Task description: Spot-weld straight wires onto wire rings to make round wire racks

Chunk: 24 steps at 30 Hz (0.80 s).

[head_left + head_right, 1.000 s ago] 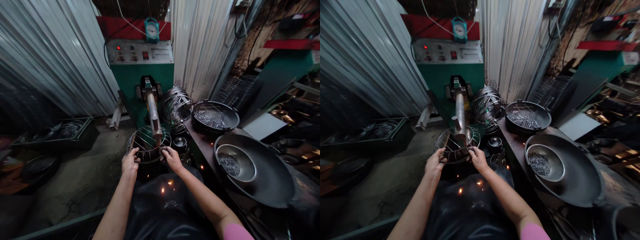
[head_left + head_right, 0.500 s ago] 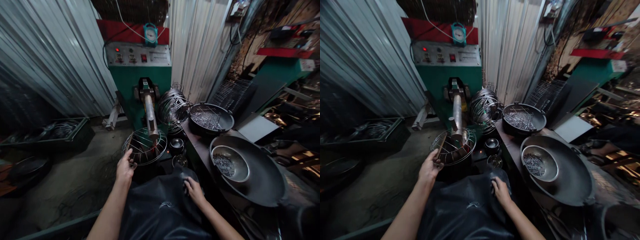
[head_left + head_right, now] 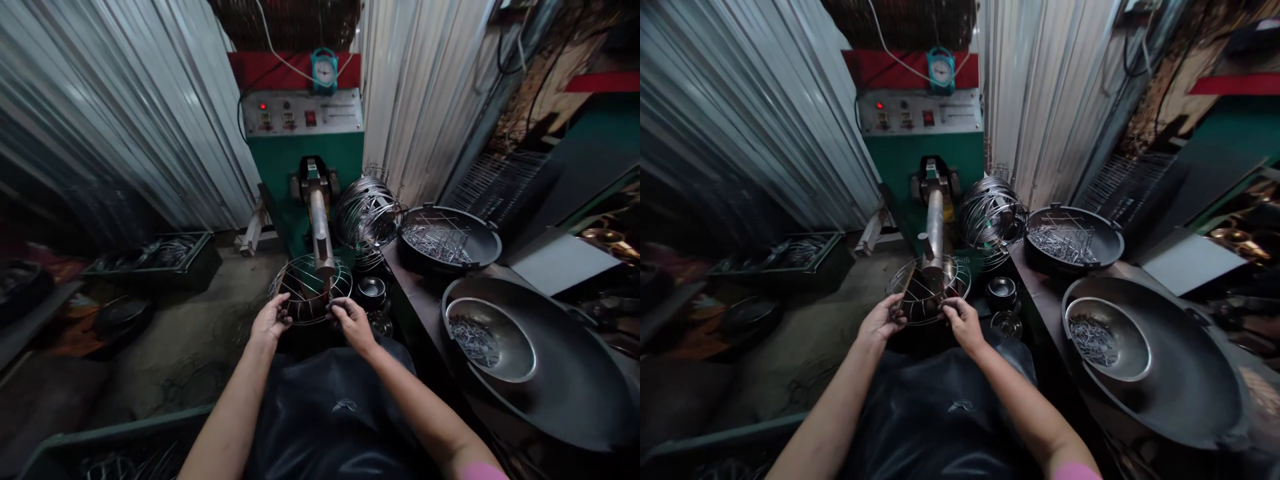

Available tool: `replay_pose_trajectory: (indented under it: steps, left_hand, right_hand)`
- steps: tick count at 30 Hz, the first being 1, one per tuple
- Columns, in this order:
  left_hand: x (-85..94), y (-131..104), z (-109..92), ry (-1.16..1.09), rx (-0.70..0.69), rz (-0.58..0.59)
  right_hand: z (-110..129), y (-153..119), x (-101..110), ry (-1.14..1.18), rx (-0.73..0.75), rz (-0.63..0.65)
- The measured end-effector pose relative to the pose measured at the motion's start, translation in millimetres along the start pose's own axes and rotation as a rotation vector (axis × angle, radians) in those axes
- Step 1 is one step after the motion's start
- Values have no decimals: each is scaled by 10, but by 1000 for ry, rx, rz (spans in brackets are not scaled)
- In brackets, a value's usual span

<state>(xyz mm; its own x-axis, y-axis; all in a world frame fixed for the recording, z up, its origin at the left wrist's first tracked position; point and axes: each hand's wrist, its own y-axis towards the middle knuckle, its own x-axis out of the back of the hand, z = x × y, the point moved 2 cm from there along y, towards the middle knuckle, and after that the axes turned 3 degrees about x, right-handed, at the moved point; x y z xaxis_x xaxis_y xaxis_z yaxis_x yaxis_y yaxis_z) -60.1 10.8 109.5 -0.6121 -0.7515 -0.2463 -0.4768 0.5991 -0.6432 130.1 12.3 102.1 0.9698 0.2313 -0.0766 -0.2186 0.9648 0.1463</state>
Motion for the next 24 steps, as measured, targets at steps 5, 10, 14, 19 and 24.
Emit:
replay_pose_trajectory:
  steps: [5, 10, 14, 19, 24]
  left_hand:
    - [-10, -38, 57, -78, -90, 26]
    - [-36, -91, 119, -103, -240, 123]
    - [-66, -75, 148, -112, -236, 121]
    - [-107, -63, 122, -103, -236, 126]
    - [-159, -65, 97, -86, -247, 107]
  right_hand:
    - [-113, 46, -153, -231, 45, 9]
    - [-145, 17, -118, -222, -19, 3]
    - [-152, 22, -114, -181, -36, -25]
    - [-169, 39, -103, -169, -28, -37]
    - [-151, 81, -76, -154, -24, -32]
